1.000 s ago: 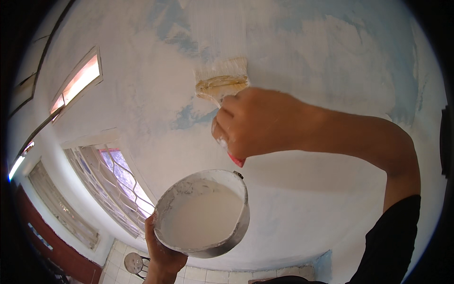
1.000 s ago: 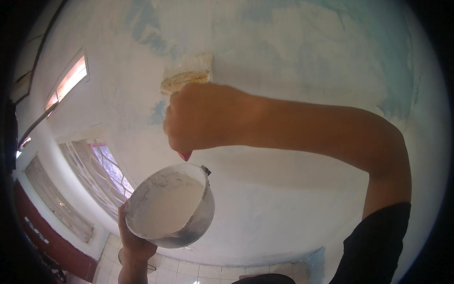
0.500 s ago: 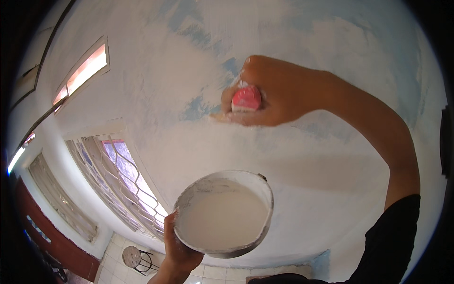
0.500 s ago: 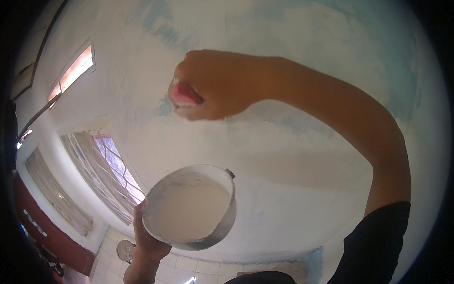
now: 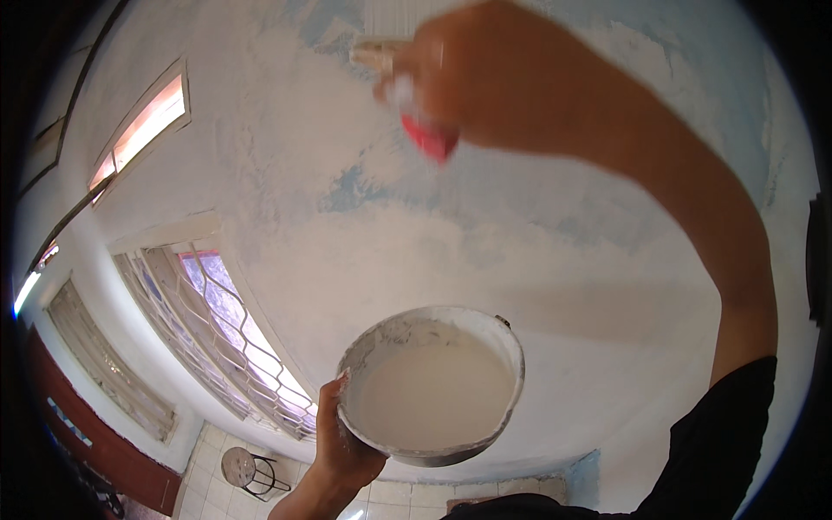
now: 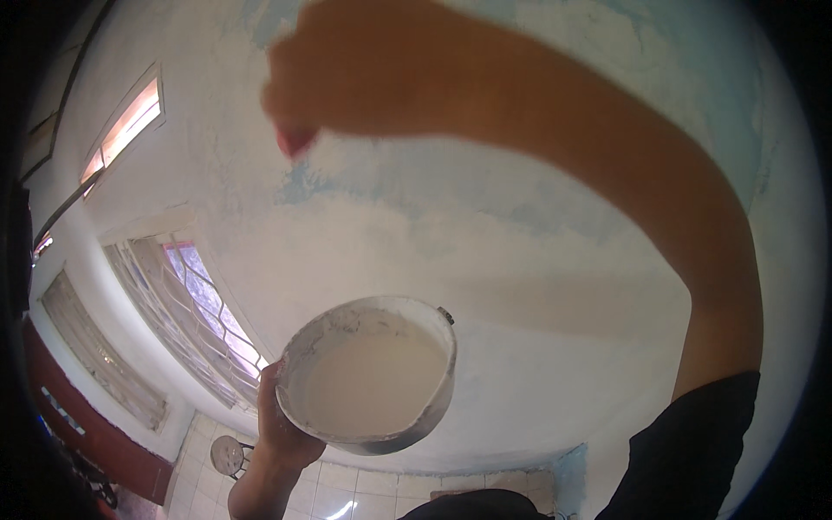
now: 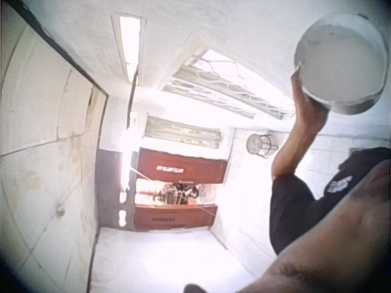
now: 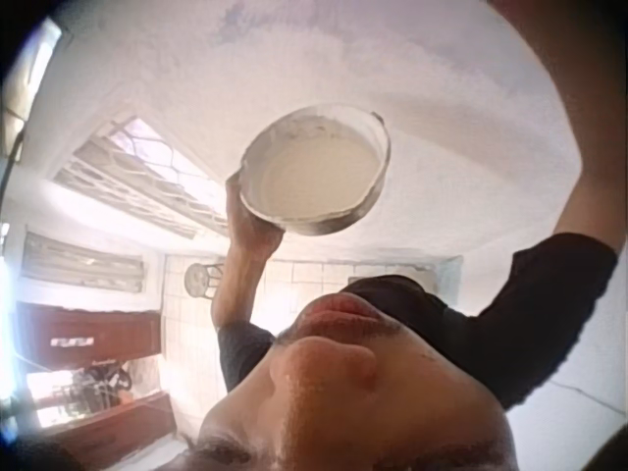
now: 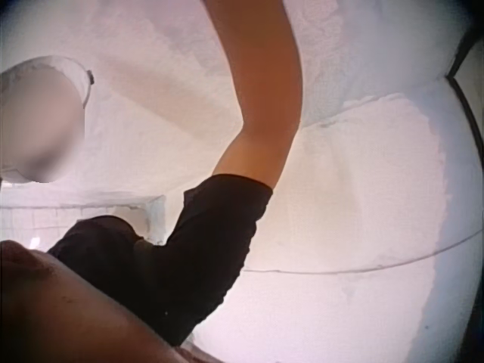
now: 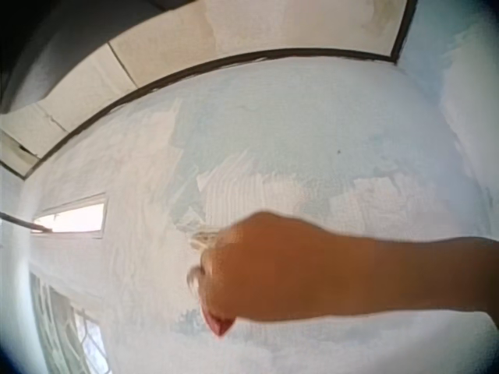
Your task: The person paints a ceiling using a brush by dipping it into a bucket of white paint and applying it in multiple strokes.
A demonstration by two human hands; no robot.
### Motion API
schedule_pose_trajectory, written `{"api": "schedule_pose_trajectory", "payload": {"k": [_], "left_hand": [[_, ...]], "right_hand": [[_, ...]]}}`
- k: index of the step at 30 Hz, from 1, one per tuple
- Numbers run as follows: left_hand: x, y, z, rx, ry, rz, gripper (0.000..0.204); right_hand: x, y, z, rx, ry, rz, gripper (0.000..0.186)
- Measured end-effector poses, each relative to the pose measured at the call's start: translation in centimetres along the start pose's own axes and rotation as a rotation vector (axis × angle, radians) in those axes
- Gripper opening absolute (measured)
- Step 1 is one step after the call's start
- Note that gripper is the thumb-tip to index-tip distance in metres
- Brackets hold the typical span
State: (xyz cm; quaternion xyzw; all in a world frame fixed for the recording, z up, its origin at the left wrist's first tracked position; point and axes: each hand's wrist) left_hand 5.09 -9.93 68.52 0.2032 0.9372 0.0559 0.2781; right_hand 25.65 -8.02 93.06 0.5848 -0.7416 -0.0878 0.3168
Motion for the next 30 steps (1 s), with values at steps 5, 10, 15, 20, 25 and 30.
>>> {"api": "schedule_pose_trajectory", "payload": {"k": [5,10,15,20,25,30], "left_hand": [[-0.9,0.3,-0.4,0.063,-0.187,-0.034,0.052],[0.4,0.1,0.3,0.066,0.037,0.054,0.057],[0.4,-0.2,0.6,0.033,0.021,0.069,0.057],[0.1,-0.3,1.1,-0.012,-0.009,0.059,0.057],[0.5,-0.2,1.2,-0.043,0.001,0.090,0.056],[0.0,-0.4,0.9,-0.029,-0.002,0.051,0.056]], "right_hand": [[-5.7,-4.9,4.6,0.196,-0.247,0.159,0.039],[-6.7,-7.7,8.4,0.300,-0.300,0.090,0.046],[-3.3,-6.7,8.1,0.203,0.230,0.073,0.032],[-1.3,-2.5,2.3,-0.119,0.566,0.321,0.027],[-0.7,0.6,-1.6,-0.544,0.415,0.115,0.035],[3.0,2.2,-5.1,-0.408,0.270,-0.026,0.036]]}}
Point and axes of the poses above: each hand's wrist, its own y-axis towards the middle knuckle, its own x-axis out of the back of the hand, z = x × y, and after that the axes turned 7 degrees about -x, right-handed
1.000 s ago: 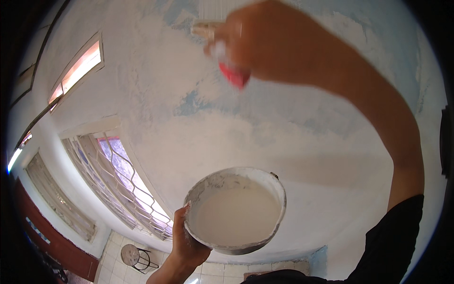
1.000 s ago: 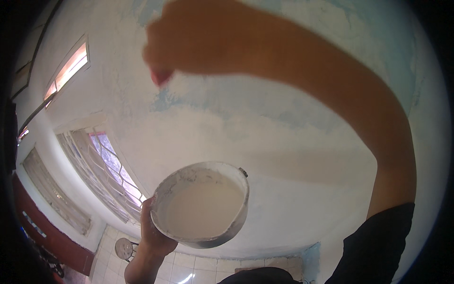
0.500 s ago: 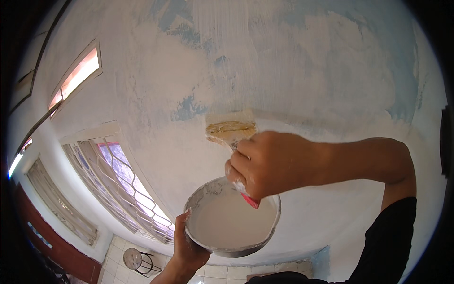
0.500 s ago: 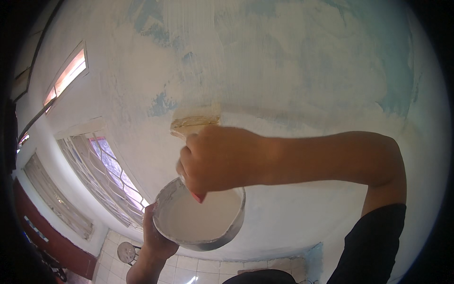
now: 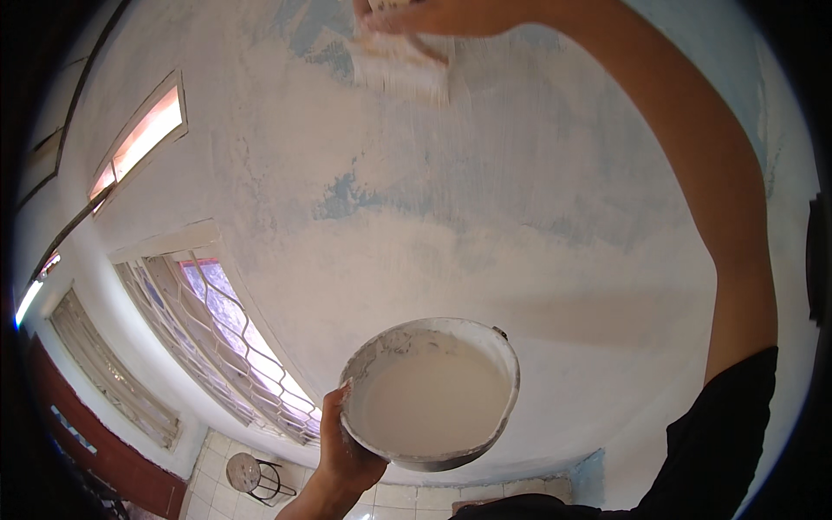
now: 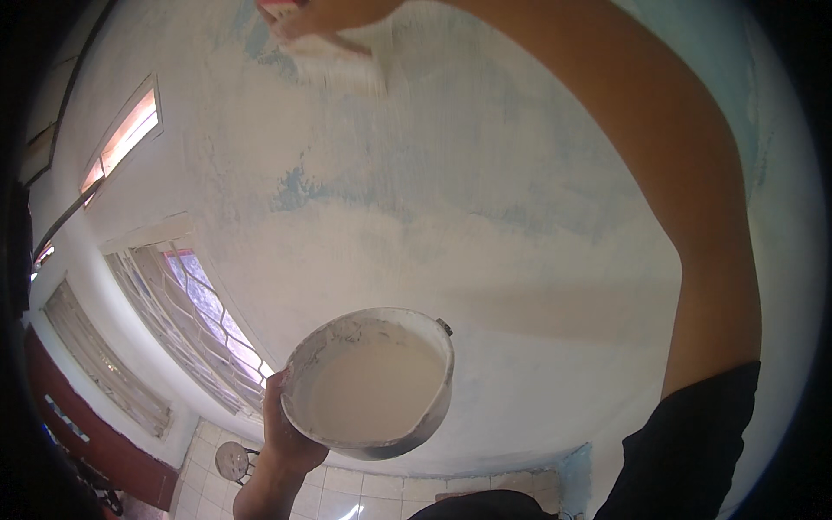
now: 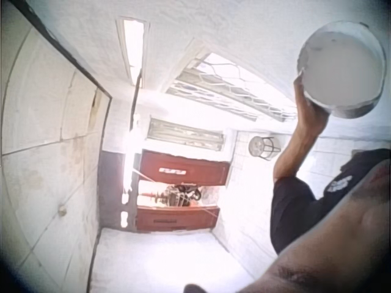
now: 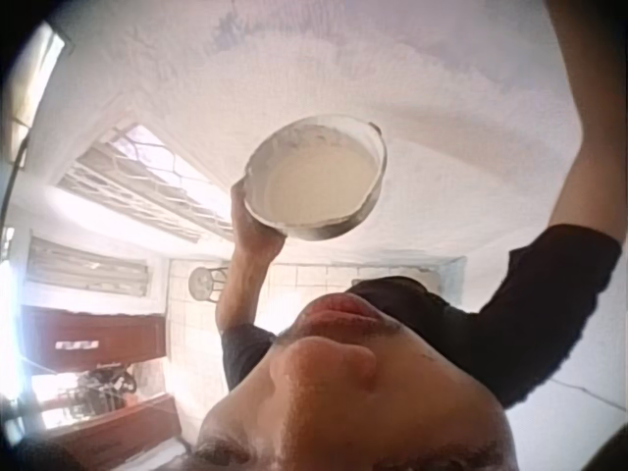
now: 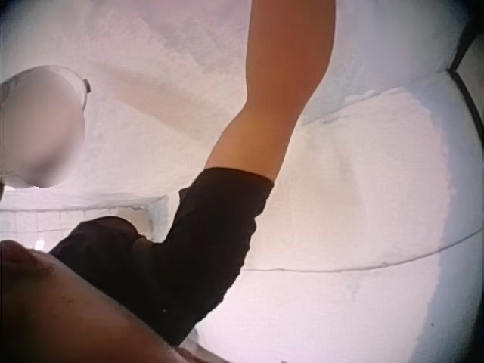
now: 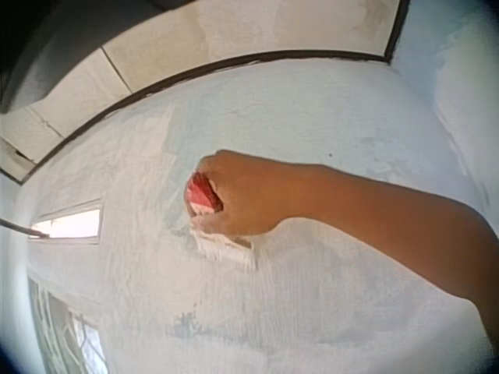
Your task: The person paints a ceiling using a brush by dipping it into a bucket of white paint and applying it in multiple strokes.
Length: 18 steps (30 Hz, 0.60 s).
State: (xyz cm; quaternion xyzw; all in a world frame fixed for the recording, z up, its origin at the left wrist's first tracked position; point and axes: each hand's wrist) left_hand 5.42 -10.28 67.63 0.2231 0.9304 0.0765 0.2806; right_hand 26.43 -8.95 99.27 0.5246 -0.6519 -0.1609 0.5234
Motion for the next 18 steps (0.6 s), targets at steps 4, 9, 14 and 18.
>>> {"api": "schedule_pose_trajectory", "payload": {"k": [4,9,14,18], "left_hand": [[0.2,0.3,0.1,0.046,-0.010,-0.019,0.057],[0.3,0.1,0.1,0.025,0.012,-0.052,0.058],[1.4,0.6,0.5,0.098,-0.117,-0.071,0.059],[1.6,0.6,0.5,0.182,-0.180,-0.118,0.060]], "right_hand": [[3.3,-0.2,2.1,0.346,-0.246,0.237,0.037],[-7.3,-4.9,3.3,0.520,-0.538,0.023,0.009],[-9.5,-10.3,5.7,0.655,-0.369,0.226,0.025],[-8.1,-11.7,7.2,0.616,-0.189,0.251,0.020]]}}
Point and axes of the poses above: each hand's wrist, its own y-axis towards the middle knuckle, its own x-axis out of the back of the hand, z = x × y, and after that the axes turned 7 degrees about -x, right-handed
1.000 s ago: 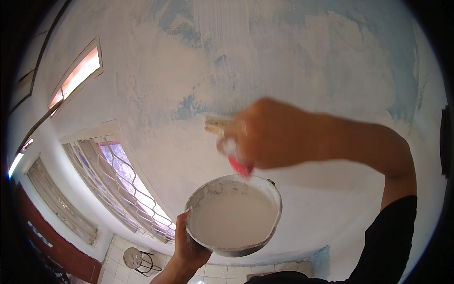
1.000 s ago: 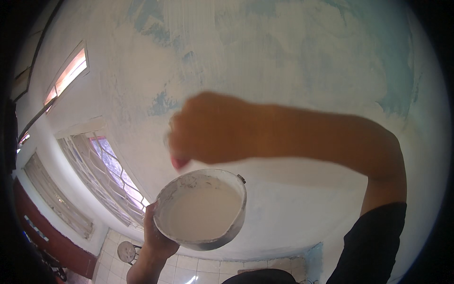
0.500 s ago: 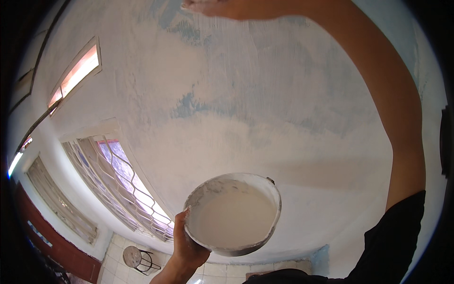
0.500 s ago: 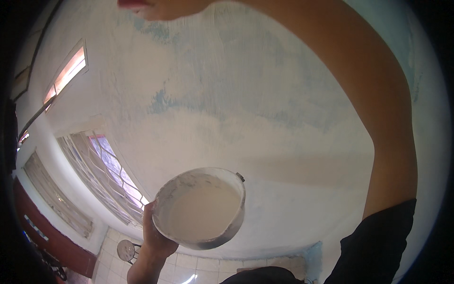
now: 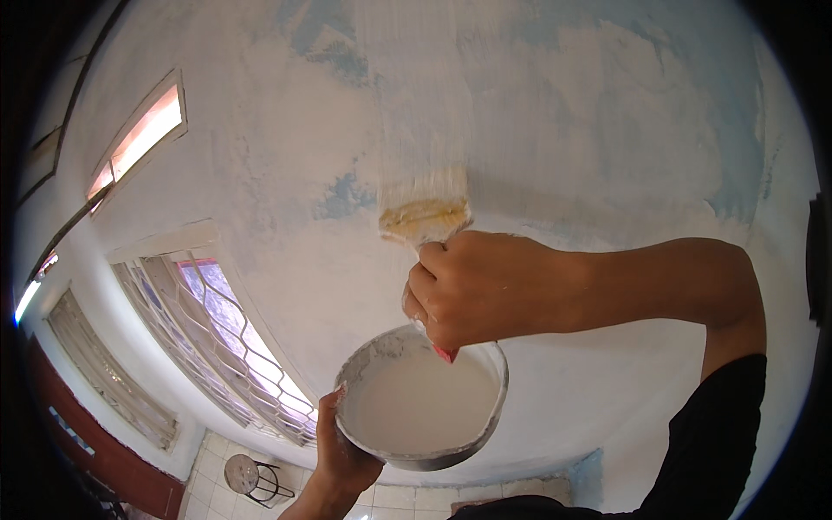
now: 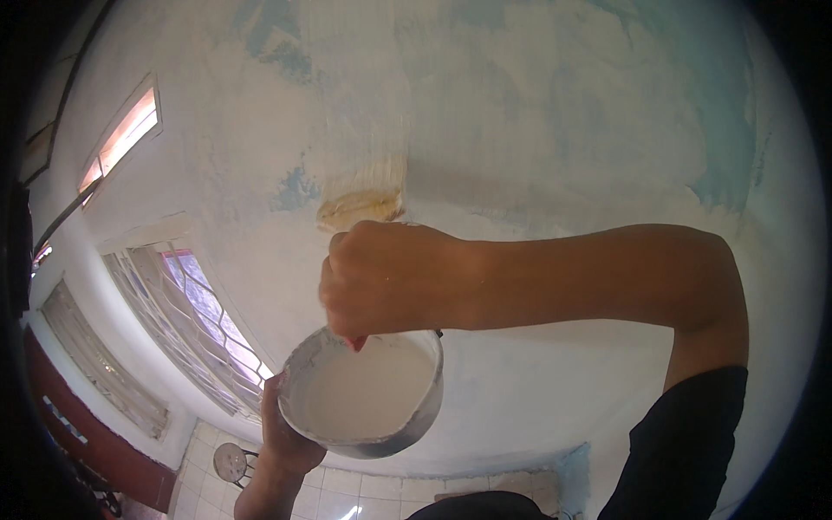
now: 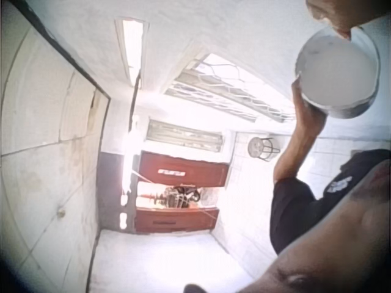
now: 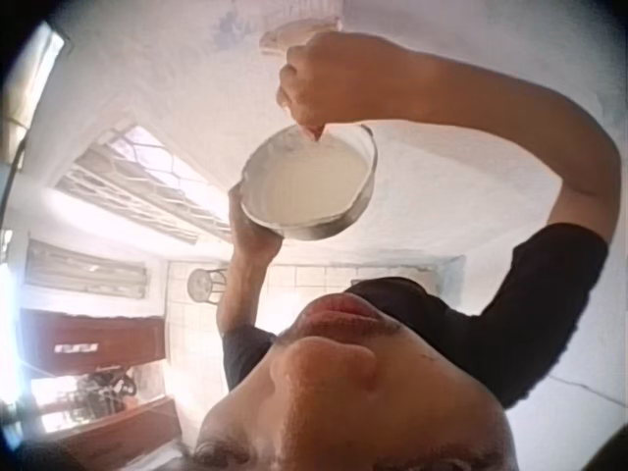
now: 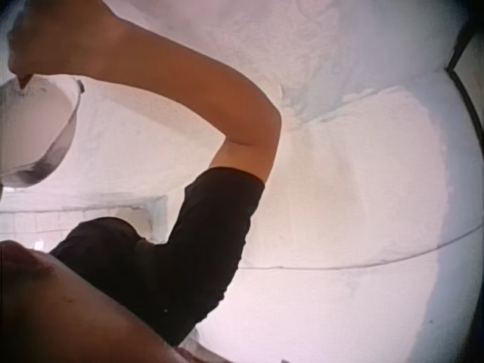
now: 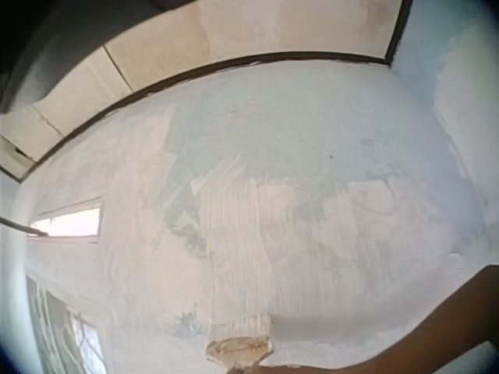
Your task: The person paints a ceiling using a brush by dipping it into a bucket of white paint and applying it in multiple strokes.
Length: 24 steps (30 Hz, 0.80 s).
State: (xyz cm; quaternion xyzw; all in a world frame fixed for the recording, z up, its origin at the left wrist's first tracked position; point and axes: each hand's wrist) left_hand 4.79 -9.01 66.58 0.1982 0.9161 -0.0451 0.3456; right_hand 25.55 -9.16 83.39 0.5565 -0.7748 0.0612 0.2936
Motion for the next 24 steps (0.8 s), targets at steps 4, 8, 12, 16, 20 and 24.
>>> {"api": "schedule_pose_trajectory", "payload": {"k": [4,8,12,16,20,24], "left_hand": [[-1.7,-0.8,-1.0,-0.059,-0.106,-0.028,0.053],[-1.5,-0.9,-0.5,-0.138,-0.058,0.064,0.051],[-0.7,-0.3,-0.5,-0.156,0.137,0.100,0.057],[-1.4,-0.3,-0.6,-0.142,0.133,0.081,0.056],[-0.4,0.7,-0.4,-0.022,0.016,0.072,0.055],[-0.6,0.0,-0.4,-0.081,0.053,0.084,0.055]], "right_hand": [[1.9,1.5,-1.9,-0.129,0.306,-0.027,0.016],[3.2,3.7,-8.0,-0.391,0.655,0.071,0.021],[7.0,5.4,-13.8,-0.612,0.495,-0.088,0.032],[10.4,6.3,-18.3,-0.588,0.168,-0.308,0.032],[10.1,8.2,-19.9,-0.400,-0.279,-0.564,0.029],[6.1,8.8,-15.3,-0.374,-0.219,-0.223,0.025]]}}
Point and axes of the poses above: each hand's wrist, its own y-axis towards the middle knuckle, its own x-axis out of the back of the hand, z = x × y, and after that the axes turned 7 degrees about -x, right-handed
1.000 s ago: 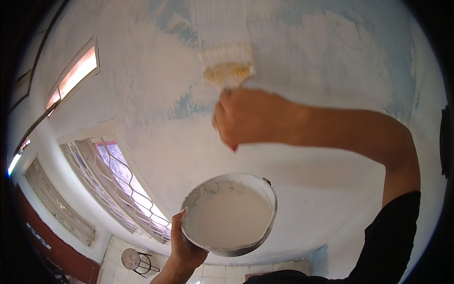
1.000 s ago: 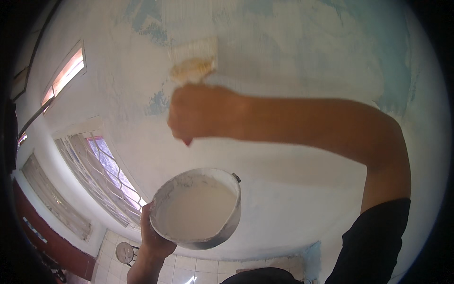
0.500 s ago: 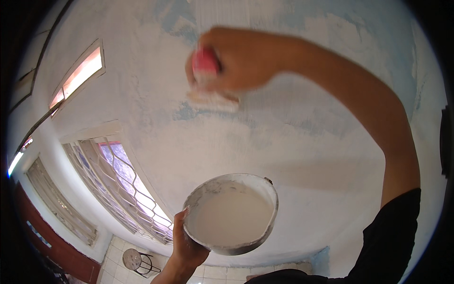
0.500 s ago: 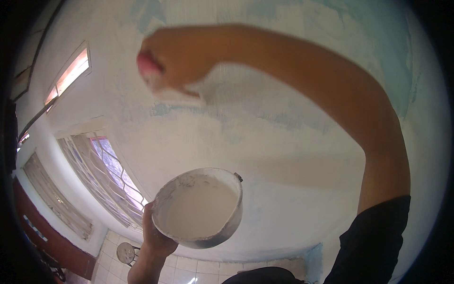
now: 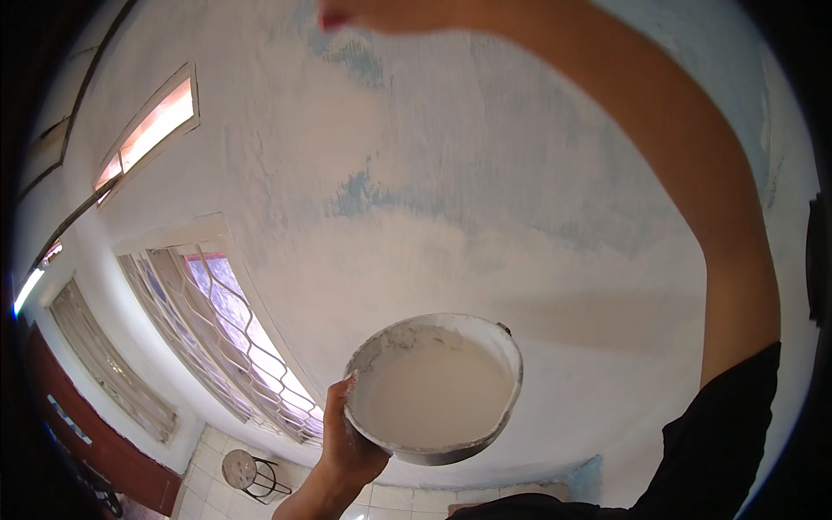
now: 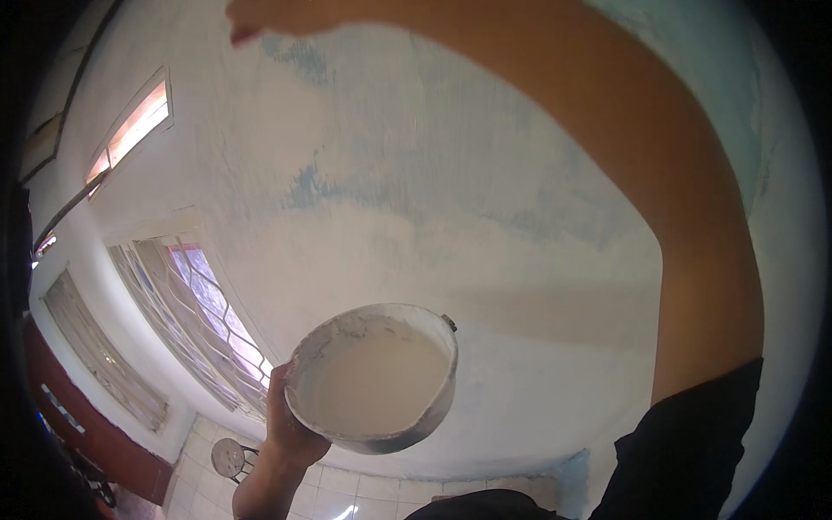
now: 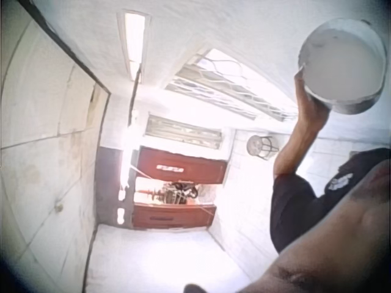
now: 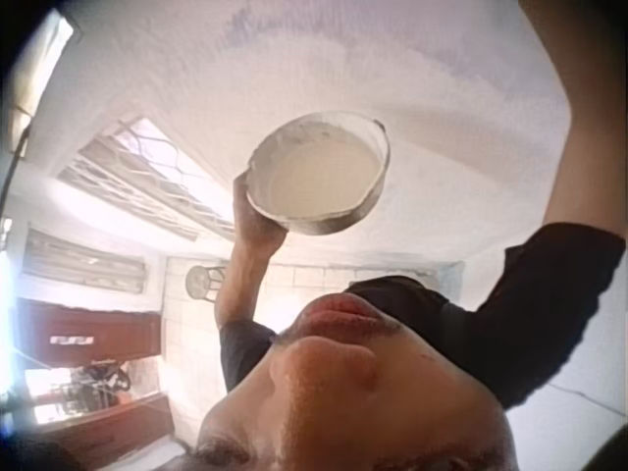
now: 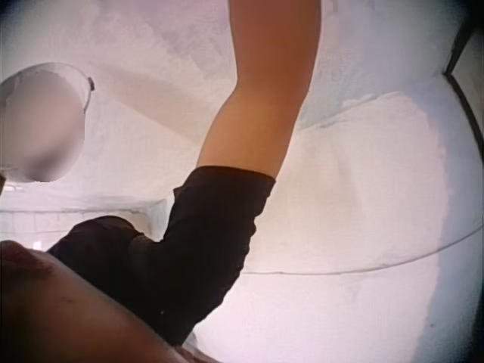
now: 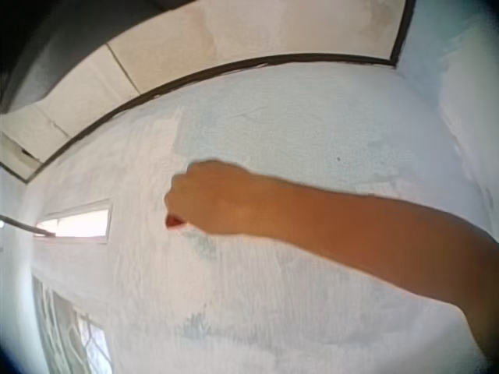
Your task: The person paints a ceiling using a brush by dipping it into a bucket of white paint and applying it in multiple strokes.
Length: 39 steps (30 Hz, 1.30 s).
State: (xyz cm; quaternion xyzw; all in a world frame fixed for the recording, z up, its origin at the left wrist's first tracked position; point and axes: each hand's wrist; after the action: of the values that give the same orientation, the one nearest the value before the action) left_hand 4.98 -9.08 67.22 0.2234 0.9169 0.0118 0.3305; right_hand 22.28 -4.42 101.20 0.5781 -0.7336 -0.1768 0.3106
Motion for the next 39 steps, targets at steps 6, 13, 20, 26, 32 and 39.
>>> {"api": "schedule_pose_trajectory", "payload": {"k": [6,13,20,26,32,39], "left_hand": [[0.0,-0.1,0.1,0.025,0.053,0.012,0.055],[-0.4,-0.8,-0.1,0.004,0.097,-0.007,0.056],[-0.9,-0.8,0.0,-0.087,0.132,0.030,0.056],[-0.9,-1.3,-0.4,-0.109,0.133,-0.021,0.056],[-0.1,-1.6,-0.4,-0.130,0.122,-0.034,0.055],[-0.3,-1.4,-0.2,-0.149,0.135,-0.026,0.057]], "right_hand": [[-4.1,-6.6,8.1,0.313,-0.004,0.032,0.007],[-2.8,-8.6,12.2,0.310,0.360,-0.045,0.011],[-2.7,-4.6,7.5,-0.093,0.553,0.180,0.034],[0.6,-2.3,1.8,-0.178,0.497,0.129,0.033],[2.3,-0.2,0.1,-0.160,0.133,-0.101,0.027],[1.0,-3.0,-0.2,0.066,-0.083,-0.044,0.014]]}}
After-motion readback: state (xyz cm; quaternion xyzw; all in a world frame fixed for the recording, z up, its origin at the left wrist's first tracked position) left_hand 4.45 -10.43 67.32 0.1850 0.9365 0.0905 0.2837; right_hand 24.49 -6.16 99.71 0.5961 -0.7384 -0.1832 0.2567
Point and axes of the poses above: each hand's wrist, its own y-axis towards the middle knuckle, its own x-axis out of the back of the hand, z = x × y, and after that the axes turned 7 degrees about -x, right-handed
